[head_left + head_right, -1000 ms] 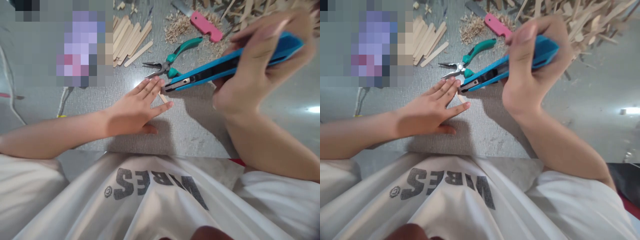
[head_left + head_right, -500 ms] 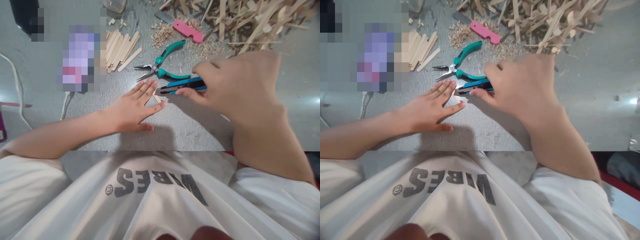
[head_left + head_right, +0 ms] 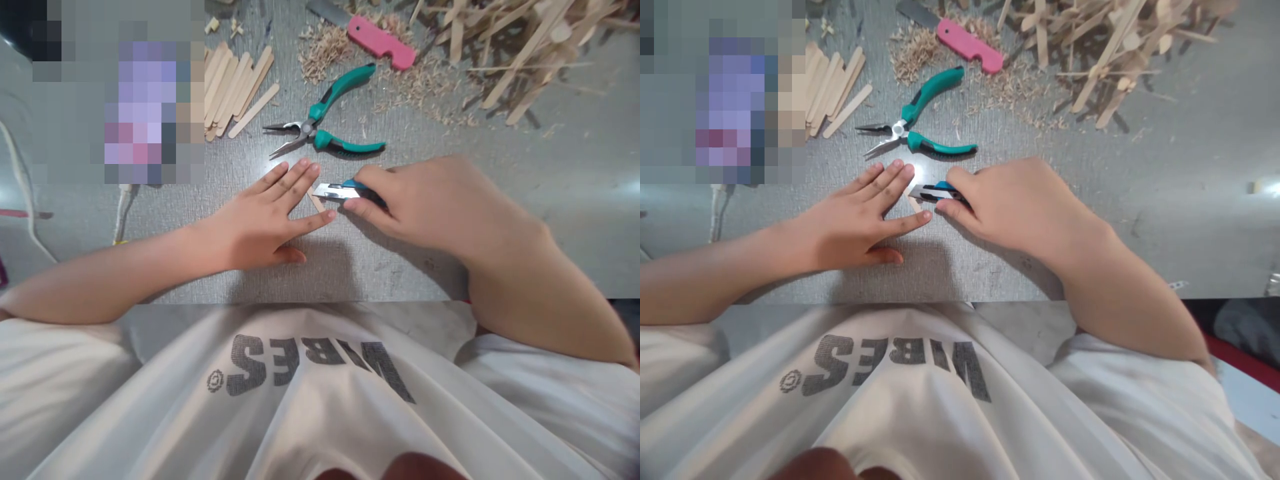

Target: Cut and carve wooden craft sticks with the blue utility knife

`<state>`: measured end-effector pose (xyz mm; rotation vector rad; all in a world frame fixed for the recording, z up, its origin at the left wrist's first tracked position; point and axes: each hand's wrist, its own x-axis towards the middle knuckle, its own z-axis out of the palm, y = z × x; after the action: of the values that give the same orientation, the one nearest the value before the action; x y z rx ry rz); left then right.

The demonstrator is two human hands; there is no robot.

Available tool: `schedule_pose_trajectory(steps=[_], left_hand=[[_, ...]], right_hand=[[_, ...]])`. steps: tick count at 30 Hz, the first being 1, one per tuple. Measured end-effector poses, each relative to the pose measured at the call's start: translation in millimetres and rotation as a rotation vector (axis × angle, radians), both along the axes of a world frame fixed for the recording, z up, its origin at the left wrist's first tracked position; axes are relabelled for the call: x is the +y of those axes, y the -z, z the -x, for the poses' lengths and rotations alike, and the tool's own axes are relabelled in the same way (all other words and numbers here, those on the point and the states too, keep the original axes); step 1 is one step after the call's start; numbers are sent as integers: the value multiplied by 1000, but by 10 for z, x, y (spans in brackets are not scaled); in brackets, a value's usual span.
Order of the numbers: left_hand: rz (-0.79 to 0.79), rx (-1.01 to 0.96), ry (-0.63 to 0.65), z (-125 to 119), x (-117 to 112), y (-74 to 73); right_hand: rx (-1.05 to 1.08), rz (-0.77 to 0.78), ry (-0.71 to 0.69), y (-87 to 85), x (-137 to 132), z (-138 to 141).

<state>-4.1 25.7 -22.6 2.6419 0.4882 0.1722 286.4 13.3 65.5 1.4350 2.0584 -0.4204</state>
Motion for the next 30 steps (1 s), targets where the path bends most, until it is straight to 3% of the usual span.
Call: schedule_pose_trajectory(steps=[10,17,24,30], left_hand=[[-2,30,-21,-20,-12,30],[12,-7,-22,-39,-4,121],[-40,-35,-39,-62,-84,-16],[-21,-62,-47,-88,-95,-5]], right_hand=[[211,-1,97,93,15,-241],[537,284,241,58,119,-237],[411,244,316,14,118,-5],[342,282,321,-4,165,160]])
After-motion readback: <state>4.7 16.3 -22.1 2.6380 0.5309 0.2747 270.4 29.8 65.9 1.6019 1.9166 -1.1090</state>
